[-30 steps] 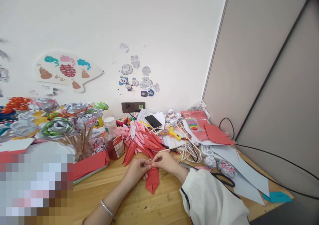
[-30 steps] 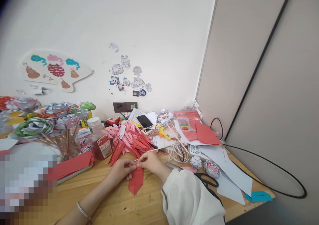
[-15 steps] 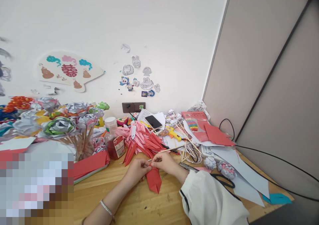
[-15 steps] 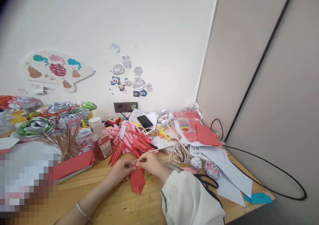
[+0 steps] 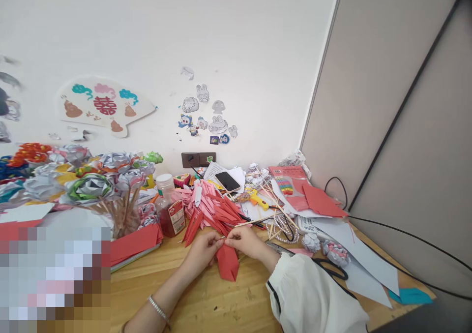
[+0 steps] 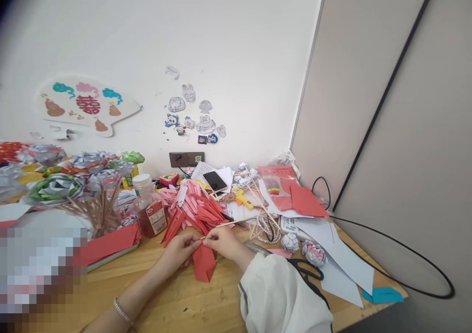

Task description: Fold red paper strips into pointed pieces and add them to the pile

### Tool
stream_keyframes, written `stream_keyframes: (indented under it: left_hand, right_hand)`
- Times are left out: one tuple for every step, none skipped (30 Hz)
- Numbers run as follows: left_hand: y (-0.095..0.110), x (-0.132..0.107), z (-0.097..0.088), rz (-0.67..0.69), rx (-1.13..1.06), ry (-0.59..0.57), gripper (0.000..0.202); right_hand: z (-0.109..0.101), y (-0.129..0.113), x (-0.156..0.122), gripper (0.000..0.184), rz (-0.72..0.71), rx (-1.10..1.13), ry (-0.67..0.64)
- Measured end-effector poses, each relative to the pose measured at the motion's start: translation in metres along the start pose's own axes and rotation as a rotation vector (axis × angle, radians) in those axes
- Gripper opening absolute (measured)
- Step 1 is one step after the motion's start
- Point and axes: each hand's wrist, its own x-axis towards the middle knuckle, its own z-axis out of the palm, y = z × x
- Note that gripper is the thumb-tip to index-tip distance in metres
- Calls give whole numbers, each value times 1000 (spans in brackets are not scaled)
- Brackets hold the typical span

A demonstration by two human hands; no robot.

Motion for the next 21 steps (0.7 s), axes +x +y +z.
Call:
stream_keyframes:
  left_hand:
    - [-1, 0, 0, 10, -15, 12, 30]
    - [-1, 0, 0, 5, -24, 12, 31]
    - [-2, 1, 0, -16, -26, -5, 31]
    - [-4, 0, 1, -43, -24, -36, 31]
    - [-5, 0, 1, -68, -21, -73, 32]
    - [-5, 0, 1, -83, -22, -104, 32]
    - [-5, 0, 1, -87, -30, -118, 32]
    - [-5, 0, 1, -82, -47, -109, 32]
    - [-4, 1, -1, -72, -73, -78, 32]
    - [-2, 1, -2, -64, -108, -30, 32]
    - [0, 2, -5, -61, -150, 23, 32]
    - [2, 3, -8, -63, -196, 73, 32]
    - [3, 4, -11, -69, -245, 114, 32]
    - [5, 5, -13, -78, -291, 144, 32]
    - [6, 5, -15, -90, -331, 162, 32]
    - [6, 6, -16, -103, -360, 170, 32]
    - [6, 6, -17, -111, -377, 171, 31]
    - [6, 6, -17, -113, -380, 166, 31]
    - [5, 7, -17, -107, -371, 159, 31]
    - [4, 7, -16, -96, -352, 152, 30]
    - [3, 7, -15, -78, -332, 146, 30]
  right_hand:
    - [-1, -1, 0, 16, -5, -16, 4]
    - [-1, -1, 0, 17, -16, -41, 10]
    - [-2, -2, 0, 17, -31, -70, 16]
    - [-2, -3, 0, 17, -46, -93, 20]
    - [-2, -4, -1, 17, -57, -107, 22]
    - [-3, -5, -1, 17, -62, -110, 25]
    - [-3, -6, -1, 18, -63, -101, 30]
    - [-4, -8, -1, 20, -61, -79, 44]
    - [-5, -10, -2, 21, -59, -46, 62]
    - [-7, -11, -2, 23, -52, -4, 79]
    - [-8, -13, -2, 26, -37, 47, 84]
    - [-10, -14, -2, 28, -15, 108, 74]
    - [-11, -14, -2, 30, 12, 176, 54]
    - [-11, -14, -1, 32, 40, 243, 35]
    - [-12, -13, 0, 33, 62, 304, 26]
    - [-12, -12, 1, 35, 75, 355, 30]
    - [-11, -10, 2, 35, 78, 389, 51]
    - [-11, -8, 3, 35, 76, 406, 75]
    - [-10, -5, 5, 35, 73, 412, 86]
    - [-9, -3, 5, 34, 69, 413, 89]
    - [-9, -2, 6, 32, 65, 412, 82]
